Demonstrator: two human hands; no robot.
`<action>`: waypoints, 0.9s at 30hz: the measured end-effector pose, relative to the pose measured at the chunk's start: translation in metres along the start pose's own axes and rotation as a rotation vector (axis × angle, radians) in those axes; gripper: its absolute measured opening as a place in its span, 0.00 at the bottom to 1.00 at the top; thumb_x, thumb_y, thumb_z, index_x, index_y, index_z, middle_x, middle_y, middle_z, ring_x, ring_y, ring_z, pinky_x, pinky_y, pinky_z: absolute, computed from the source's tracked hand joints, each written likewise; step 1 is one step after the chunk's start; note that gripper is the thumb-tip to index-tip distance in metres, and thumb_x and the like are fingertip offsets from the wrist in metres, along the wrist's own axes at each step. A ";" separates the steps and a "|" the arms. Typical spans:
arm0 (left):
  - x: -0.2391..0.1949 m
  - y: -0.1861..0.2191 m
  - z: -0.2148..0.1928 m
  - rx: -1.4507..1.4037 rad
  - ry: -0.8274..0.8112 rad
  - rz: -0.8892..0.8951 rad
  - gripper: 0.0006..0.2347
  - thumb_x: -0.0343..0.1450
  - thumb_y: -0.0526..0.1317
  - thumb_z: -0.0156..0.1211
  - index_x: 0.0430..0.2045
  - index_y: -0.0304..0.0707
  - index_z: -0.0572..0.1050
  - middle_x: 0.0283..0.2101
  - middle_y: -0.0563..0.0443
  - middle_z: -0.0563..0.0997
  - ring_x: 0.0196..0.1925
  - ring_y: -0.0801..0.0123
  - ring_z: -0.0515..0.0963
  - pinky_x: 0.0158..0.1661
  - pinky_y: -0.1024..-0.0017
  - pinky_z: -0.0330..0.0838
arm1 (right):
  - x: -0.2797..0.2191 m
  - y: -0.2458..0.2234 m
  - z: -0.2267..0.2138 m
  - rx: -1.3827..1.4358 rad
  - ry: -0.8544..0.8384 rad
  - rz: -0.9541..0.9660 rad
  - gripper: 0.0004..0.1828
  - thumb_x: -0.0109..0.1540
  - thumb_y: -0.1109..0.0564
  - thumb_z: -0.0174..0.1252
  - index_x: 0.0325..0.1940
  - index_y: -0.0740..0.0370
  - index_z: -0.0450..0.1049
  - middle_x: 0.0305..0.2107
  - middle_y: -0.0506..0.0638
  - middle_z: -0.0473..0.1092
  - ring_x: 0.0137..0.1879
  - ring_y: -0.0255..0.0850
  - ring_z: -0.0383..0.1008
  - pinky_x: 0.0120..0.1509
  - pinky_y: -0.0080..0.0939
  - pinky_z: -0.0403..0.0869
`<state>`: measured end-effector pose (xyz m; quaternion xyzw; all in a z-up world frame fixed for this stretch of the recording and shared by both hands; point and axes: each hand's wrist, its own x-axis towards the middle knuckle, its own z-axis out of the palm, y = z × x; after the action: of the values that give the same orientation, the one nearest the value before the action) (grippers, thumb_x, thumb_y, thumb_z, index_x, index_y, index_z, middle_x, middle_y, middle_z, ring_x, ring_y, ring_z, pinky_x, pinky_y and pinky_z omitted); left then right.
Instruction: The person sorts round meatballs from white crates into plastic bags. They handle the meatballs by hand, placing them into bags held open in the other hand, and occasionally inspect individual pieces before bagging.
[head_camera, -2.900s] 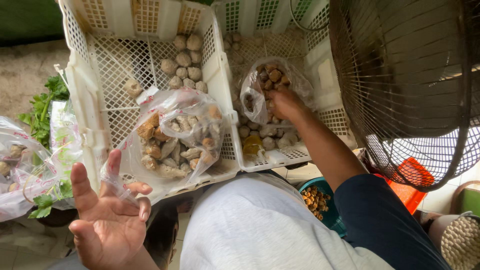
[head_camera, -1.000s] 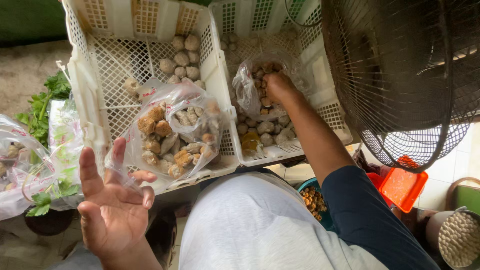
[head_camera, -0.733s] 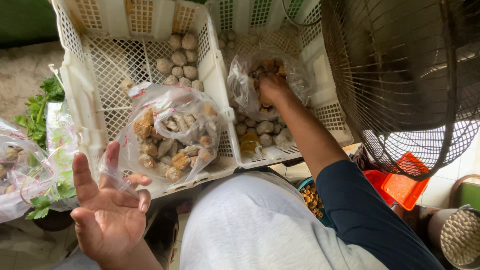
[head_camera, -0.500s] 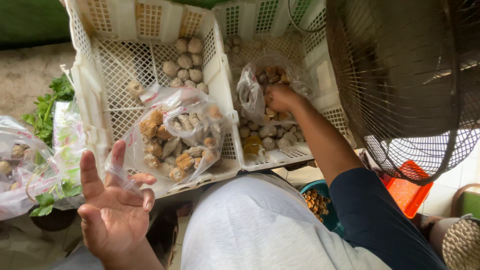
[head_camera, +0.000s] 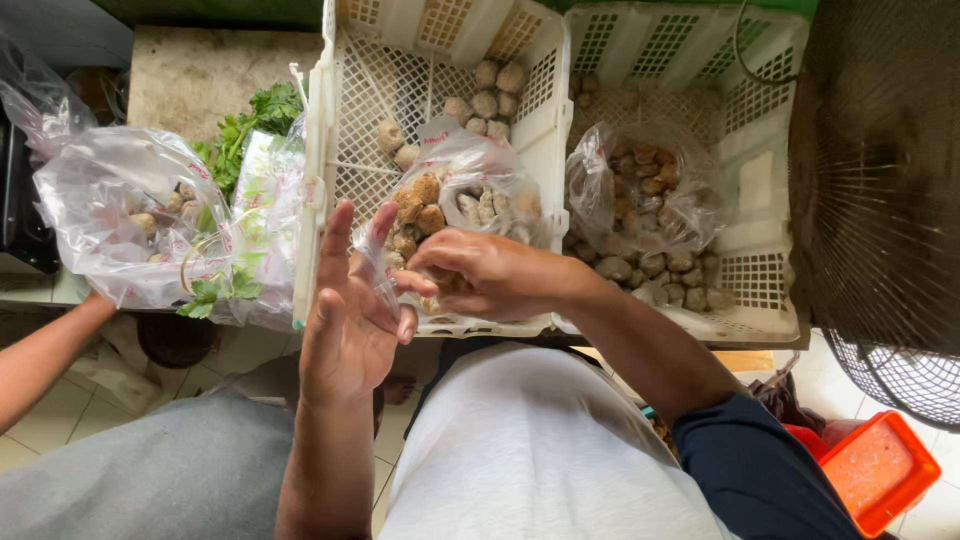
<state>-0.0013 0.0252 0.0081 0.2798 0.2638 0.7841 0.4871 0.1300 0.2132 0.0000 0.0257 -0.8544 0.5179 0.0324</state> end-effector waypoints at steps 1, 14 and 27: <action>-0.001 0.002 0.000 -0.003 0.008 -0.006 0.34 0.80 0.52 0.55 0.79 0.48 0.46 0.81 0.36 0.53 0.58 0.55 0.79 0.38 0.75 0.76 | 0.003 -0.001 0.005 -0.110 0.059 -0.013 0.22 0.64 0.60 0.62 0.62 0.64 0.71 0.55 0.57 0.68 0.53 0.45 0.74 0.56 0.41 0.75; -0.024 0.009 -0.020 0.036 0.132 -0.013 0.35 0.79 0.56 0.60 0.78 0.50 0.50 0.78 0.32 0.53 0.55 0.46 0.77 0.40 0.68 0.73 | -0.175 0.228 -0.105 -0.430 0.562 0.843 0.13 0.65 0.60 0.61 0.53 0.62 0.75 0.43 0.59 0.77 0.48 0.52 0.78 0.51 0.50 0.76; -0.016 0.006 -0.014 0.243 0.213 -0.074 0.37 0.73 0.64 0.58 0.77 0.63 0.50 0.81 0.32 0.49 0.54 0.47 0.74 0.35 0.68 0.72 | -0.155 0.332 -0.071 -0.652 0.290 0.921 0.24 0.61 0.55 0.63 0.60 0.64 0.71 0.54 0.65 0.70 0.57 0.61 0.72 0.58 0.57 0.74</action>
<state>-0.0087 0.0061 -0.0008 0.2421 0.4171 0.7532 0.4473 0.2603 0.4314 -0.2730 -0.4308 -0.8798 0.1873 -0.0732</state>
